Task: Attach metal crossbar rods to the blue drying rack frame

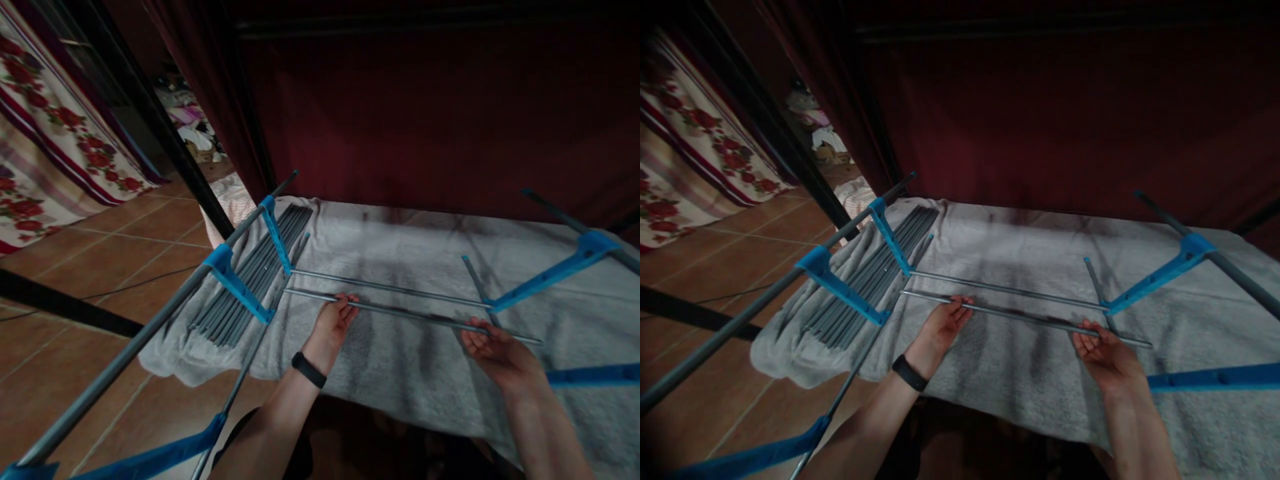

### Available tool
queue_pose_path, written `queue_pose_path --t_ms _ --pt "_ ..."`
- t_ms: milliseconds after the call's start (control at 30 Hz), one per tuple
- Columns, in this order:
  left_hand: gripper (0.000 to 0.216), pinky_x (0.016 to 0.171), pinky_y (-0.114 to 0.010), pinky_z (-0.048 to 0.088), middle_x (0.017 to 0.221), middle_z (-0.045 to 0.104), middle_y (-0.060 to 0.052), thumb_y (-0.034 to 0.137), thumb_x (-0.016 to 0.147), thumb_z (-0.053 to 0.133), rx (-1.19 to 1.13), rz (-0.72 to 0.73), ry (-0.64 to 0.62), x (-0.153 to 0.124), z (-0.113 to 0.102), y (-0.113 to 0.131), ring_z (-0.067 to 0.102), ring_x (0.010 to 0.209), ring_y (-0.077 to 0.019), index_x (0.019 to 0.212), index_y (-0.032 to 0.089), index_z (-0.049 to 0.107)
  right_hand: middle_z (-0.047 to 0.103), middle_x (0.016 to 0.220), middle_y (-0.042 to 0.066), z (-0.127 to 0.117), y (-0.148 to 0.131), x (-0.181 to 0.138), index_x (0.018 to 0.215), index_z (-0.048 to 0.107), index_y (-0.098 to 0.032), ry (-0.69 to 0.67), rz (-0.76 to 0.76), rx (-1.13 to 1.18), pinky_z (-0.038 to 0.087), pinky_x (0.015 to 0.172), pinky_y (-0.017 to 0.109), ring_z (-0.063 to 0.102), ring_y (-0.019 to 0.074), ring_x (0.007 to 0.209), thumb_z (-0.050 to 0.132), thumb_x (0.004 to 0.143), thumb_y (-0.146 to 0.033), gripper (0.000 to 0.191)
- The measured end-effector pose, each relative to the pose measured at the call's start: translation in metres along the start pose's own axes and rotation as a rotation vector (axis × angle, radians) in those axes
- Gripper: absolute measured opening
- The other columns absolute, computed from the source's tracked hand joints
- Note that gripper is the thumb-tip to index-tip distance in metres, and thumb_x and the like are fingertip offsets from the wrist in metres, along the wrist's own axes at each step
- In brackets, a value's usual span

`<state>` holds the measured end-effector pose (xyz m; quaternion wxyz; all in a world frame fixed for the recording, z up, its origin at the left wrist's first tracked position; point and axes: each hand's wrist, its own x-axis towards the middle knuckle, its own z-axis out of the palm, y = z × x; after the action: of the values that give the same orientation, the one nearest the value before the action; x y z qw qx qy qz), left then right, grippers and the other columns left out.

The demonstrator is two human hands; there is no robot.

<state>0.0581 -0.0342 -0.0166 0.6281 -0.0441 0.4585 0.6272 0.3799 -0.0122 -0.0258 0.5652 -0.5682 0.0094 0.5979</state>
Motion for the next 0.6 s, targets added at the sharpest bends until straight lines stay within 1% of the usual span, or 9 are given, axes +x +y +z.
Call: queue_pose_path --t_ms 100,233,367,467,600 --pt "0.025 0.083 -0.029 0.059 0.077 0.072 -0.007 -0.003 0.091 0.055 -0.004 -0.015 0.0 -0.0017 -0.0008 -0.0004 0.073 0.074 -0.0158 0.075 0.016 0.06 0.069 0.082 0.0 -0.0007 -0.0005 0.0014 0.087 0.063 -0.019 0.023 0.013 -0.004 0.066 0.062 0.026 0.073 0.0125 0.068 0.043 0.091 0.001 0.029" --pt "0.023 0.084 -0.03 0.059 0.078 0.072 -0.006 -0.004 0.087 0.058 -0.014 0.005 0.011 -0.0006 -0.002 0.0016 0.074 0.076 -0.0161 0.077 0.016 0.061 0.071 0.085 0.001 -0.0001 0.0027 0.0024 0.089 0.065 -0.018 0.012 0.006 -0.017 0.066 0.063 0.025 0.073 0.0127 0.07 0.046 0.09 0.005 0.029" --pt "0.023 0.087 -0.031 0.058 0.078 0.072 -0.005 -0.005 0.086 0.059 0.01 0.025 0.012 0.0013 -0.001 0.0016 0.073 0.075 -0.0156 0.079 0.017 0.061 0.07 0.084 0.0 -0.0015 0.0065 0.0051 0.086 0.065 -0.018 -0.032 -0.054 -0.032 0.067 0.066 0.024 0.073 0.0113 0.07 0.05 0.093 0.004 0.027" --pt "0.023 0.088 -0.031 0.058 0.079 0.072 -0.006 -0.005 0.086 0.06 0.02 0.026 0.0 0.0014 0.0008 0.0003 0.073 0.075 -0.0153 0.078 0.016 0.062 0.069 0.081 -0.002 -0.0034 0.0075 0.0079 0.083 0.064 -0.019 -0.03 -0.094 -0.039 0.066 0.065 0.022 0.071 0.0096 0.068 0.05 0.095 0.002 0.028" --pt "0.022 0.084 -0.031 0.06 0.079 0.072 -0.007 -0.003 0.09 0.058 0.016 -0.011 -0.023 0.0004 0.0032 -0.0012 0.073 0.076 -0.0162 0.078 0.015 0.062 0.068 0.079 -0.003 -0.0031 0.0086 0.0084 0.082 0.065 -0.019 -0.021 -0.115 -0.063 0.064 0.067 0.019 0.069 0.0079 0.067 0.051 0.097 -0.001 0.028"
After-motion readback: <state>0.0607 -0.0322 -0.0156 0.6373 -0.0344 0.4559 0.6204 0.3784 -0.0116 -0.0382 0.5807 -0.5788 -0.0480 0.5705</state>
